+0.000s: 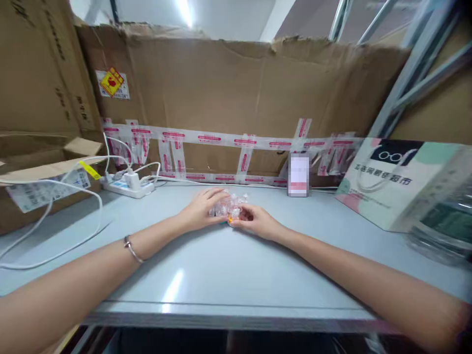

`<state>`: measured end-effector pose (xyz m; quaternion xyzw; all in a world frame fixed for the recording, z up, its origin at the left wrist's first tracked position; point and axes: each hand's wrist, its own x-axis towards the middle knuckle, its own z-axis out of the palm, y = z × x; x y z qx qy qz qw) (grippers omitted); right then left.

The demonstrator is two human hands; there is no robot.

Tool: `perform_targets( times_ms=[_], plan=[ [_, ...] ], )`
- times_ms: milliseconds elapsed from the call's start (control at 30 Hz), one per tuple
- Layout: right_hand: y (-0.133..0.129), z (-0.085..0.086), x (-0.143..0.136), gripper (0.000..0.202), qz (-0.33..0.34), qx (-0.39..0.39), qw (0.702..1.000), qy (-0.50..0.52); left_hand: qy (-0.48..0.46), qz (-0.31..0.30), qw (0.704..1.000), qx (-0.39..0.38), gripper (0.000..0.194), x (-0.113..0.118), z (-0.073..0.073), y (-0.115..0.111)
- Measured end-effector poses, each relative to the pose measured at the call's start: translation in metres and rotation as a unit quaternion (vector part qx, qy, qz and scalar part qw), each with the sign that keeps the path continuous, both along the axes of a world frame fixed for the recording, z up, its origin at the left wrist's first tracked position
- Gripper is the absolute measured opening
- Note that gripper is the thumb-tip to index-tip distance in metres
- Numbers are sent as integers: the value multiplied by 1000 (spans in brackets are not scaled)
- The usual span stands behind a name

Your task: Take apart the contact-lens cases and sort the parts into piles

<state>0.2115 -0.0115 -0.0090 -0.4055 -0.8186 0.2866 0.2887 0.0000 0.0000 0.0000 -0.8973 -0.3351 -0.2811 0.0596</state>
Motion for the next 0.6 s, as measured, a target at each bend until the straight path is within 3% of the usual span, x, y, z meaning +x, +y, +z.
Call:
perform_targets(
  times_ms=[400, 500, 600],
  plan=[
    [12, 0, 1, 32, 11, 10, 999, 31, 2, -6, 1000, 1, 54, -2, -4, 29],
    [12, 0, 1, 31, 14, -5, 999, 43, -5, 6, 1000, 3, 58, -4, 4, 19],
    [9, 2, 1, 32, 15, -31, 997, 64, -48, 17, 999, 14, 52, -4, 15, -5]
  ],
)
